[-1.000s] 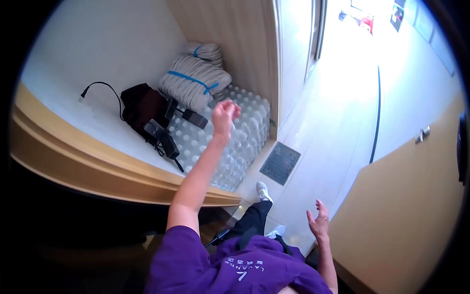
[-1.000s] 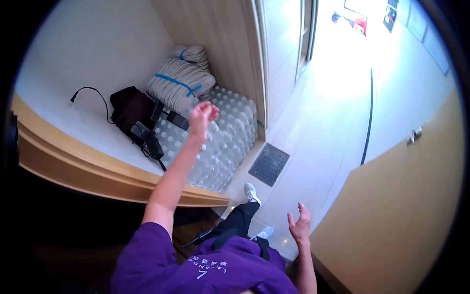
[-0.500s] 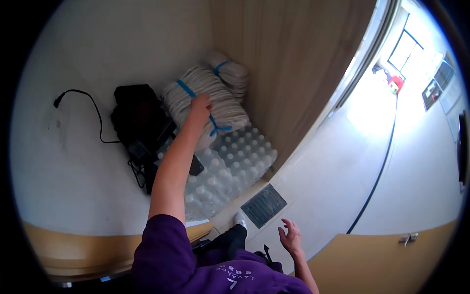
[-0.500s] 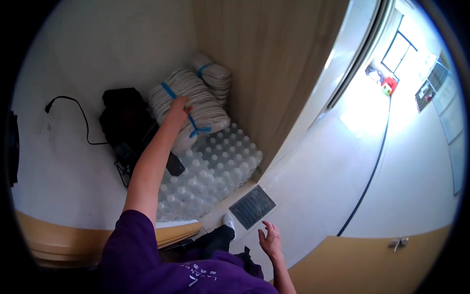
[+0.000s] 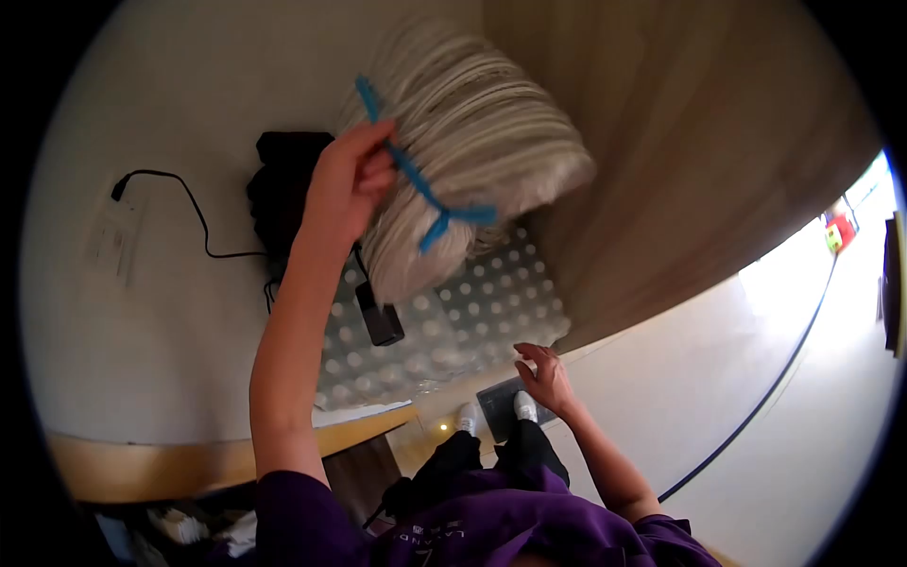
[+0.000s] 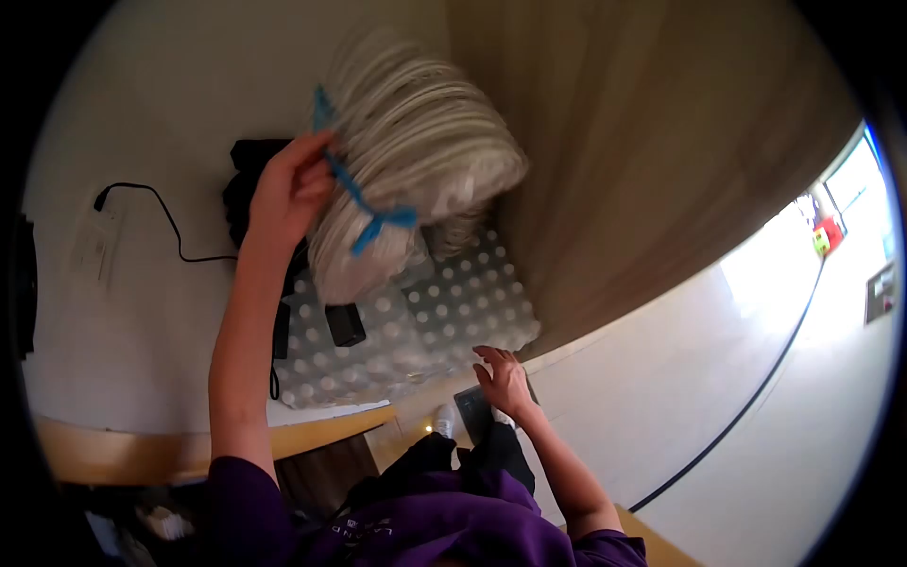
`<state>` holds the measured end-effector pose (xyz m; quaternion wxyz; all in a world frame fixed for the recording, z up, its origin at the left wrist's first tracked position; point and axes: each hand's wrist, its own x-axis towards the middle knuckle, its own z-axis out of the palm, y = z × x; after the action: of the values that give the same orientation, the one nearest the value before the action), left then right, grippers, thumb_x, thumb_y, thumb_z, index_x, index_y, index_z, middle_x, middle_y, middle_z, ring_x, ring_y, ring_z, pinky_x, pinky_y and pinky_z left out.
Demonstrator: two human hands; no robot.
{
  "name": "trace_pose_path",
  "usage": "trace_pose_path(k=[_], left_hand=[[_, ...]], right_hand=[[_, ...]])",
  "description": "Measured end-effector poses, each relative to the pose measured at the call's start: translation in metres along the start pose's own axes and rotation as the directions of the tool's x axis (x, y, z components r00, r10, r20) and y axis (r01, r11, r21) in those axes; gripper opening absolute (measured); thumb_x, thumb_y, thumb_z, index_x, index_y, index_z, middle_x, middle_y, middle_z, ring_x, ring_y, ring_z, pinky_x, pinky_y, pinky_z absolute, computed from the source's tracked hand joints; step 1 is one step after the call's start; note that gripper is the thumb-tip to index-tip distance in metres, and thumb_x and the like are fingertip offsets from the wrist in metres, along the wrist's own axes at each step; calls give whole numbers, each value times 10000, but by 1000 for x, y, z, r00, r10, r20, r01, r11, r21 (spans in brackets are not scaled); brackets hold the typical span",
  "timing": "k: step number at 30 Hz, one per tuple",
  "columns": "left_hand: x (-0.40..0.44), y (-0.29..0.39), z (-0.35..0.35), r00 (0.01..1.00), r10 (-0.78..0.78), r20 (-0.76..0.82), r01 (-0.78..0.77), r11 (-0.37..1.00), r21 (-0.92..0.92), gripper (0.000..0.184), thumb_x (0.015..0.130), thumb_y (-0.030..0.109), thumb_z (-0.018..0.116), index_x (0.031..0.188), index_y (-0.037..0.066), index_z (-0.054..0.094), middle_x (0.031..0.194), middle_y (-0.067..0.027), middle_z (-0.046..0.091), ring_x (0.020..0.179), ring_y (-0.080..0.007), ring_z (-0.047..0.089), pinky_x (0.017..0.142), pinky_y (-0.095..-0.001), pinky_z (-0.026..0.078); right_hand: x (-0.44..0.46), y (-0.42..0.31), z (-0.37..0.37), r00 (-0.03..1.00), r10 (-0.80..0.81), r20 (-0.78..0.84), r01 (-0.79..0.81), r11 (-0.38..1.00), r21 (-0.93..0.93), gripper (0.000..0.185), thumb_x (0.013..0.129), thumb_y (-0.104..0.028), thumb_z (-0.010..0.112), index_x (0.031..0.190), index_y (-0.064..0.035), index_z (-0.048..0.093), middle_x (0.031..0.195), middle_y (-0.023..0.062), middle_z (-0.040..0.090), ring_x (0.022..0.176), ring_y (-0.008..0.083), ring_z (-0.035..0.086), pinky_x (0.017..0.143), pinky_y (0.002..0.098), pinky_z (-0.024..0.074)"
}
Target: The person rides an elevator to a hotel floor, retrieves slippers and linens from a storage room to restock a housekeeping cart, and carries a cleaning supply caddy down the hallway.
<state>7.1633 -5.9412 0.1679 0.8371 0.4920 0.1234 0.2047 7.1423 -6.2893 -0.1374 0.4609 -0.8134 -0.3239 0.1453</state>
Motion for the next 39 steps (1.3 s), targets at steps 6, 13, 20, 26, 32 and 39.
trace_pose_path(k=[6,13,20,26,32,39], left_hand=[[-148,24,80,898,252,-360,-207,965,159,115,1021,170,588,962,73,569,737,21,498,484,2,300,367,-167,189],[-283,6,108,829,351,-436,-326,936,134,131,1004,118,577,962,20,500,822,-67,509,471,-21,288,344,-177,192],[-419,-44,157,741,288,-606,-260,956,136,200,932,84,649,982,-24,489,836,-139,524,488,-47,305,361,-182,216],[-515,-79,144,700,252,-668,-270,960,79,169,949,94,657,1062,16,557,981,-175,578,535,-83,410,436,-220,330],[-539,-81,189,420,76,-904,-258,965,-38,103,959,6,625,1050,16,578,862,-87,551,481,-28,303,391,-169,247],[-548,-109,152,75,-178,-981,-108,977,-185,105,922,68,651,898,61,549,755,-75,554,467,-30,314,370,-171,215]], right_hand=[[66,67,-27,982,-184,-41,187,976,110,459,809,-117,734,1249,-27,639,1147,211,677,1029,356,651,935,435,518],[132,36,-67,929,-363,-63,359,931,-68,516,856,-119,699,1334,-9,540,1232,254,615,1152,444,551,1013,505,437],[159,-28,-71,758,-627,-178,599,778,-188,586,794,-59,693,1339,15,492,1269,251,539,1193,460,460,1058,546,350],[257,-88,-51,608,-750,-261,593,647,-479,593,780,-91,692,1333,-4,497,1318,221,512,1245,429,435,1091,581,317],[365,-104,-95,774,-623,-113,261,477,-840,322,849,-160,598,1145,-36,624,1265,235,585,1221,440,519,1042,615,388],[464,-99,-123,967,-229,113,241,674,-698,462,889,-208,556,1311,-19,574,1359,250,575,1262,472,542,1059,524,450]])
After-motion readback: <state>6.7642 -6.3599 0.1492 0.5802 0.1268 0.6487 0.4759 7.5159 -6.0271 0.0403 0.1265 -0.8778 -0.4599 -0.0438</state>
